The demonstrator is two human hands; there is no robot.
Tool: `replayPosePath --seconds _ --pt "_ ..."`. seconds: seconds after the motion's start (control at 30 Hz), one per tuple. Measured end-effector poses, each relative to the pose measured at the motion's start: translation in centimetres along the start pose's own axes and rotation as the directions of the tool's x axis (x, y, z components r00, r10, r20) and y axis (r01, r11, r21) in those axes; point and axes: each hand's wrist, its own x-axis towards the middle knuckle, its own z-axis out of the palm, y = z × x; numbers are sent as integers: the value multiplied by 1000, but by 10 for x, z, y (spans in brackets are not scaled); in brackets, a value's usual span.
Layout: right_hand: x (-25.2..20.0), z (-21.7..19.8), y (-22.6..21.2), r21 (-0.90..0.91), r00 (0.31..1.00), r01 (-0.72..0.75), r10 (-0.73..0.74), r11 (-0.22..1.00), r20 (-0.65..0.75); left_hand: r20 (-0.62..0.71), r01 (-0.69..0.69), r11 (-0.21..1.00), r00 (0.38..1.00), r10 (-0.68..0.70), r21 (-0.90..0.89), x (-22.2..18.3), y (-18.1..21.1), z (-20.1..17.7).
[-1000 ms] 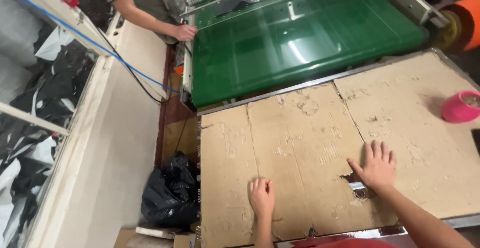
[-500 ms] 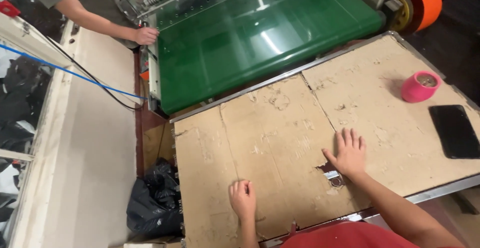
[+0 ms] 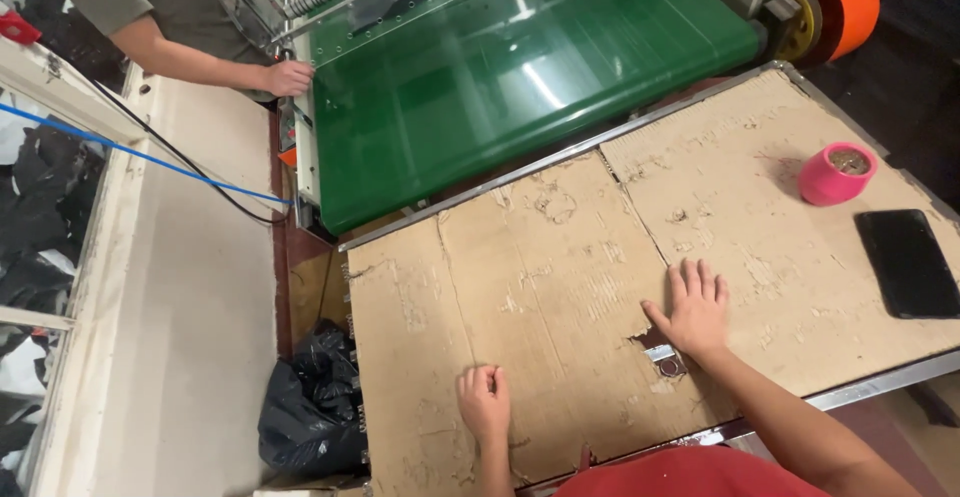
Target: The person repeatedly picks up black plastic sheets from a green conveyor belt, folds them in half on a cardboard table, and places the folded stacks into a red plastic basket. The process is repeated multiple times throughout the clip.
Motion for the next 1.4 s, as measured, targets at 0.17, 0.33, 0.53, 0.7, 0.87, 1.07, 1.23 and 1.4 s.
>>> replayPosePath --seconds 0.17,0.33,0.53,0.7,0.87,1.07,1.23,1.4 --pt "1 0 -1 6 999 -20 19 1000 44 35 47 999 998 -48 16 1 0 -1" --pt "0 1 0 -2 1000 -12 12 1000 17 -21 -19 1000 1000 19 18 0 0 1" --pt "1 -3 -1 38 1000 -7 6 999 26 27 29 1000 999 -29 9 -1 0 1" --pt "1 -10 -2 25 999 -5 4 1000 36 38 31 999 999 -32 37 0 -1 2" --pt "4 -12 1 25 1000 10 -10 1000 12 100 127 991 986 -130 36 7 3 1" --pt "71 -1 29 479 967 -246 184 842 174 268 481 789 875 -403 -383 62 15 25" --pt "152 -16 21 908 892 -409 171 -86 418 510 646 272 745 -430 -713 154 35 82" --pt "214 26 27 832 868 -371 166 -413 469 630 691 48 683 -369 -721 223 41 118"
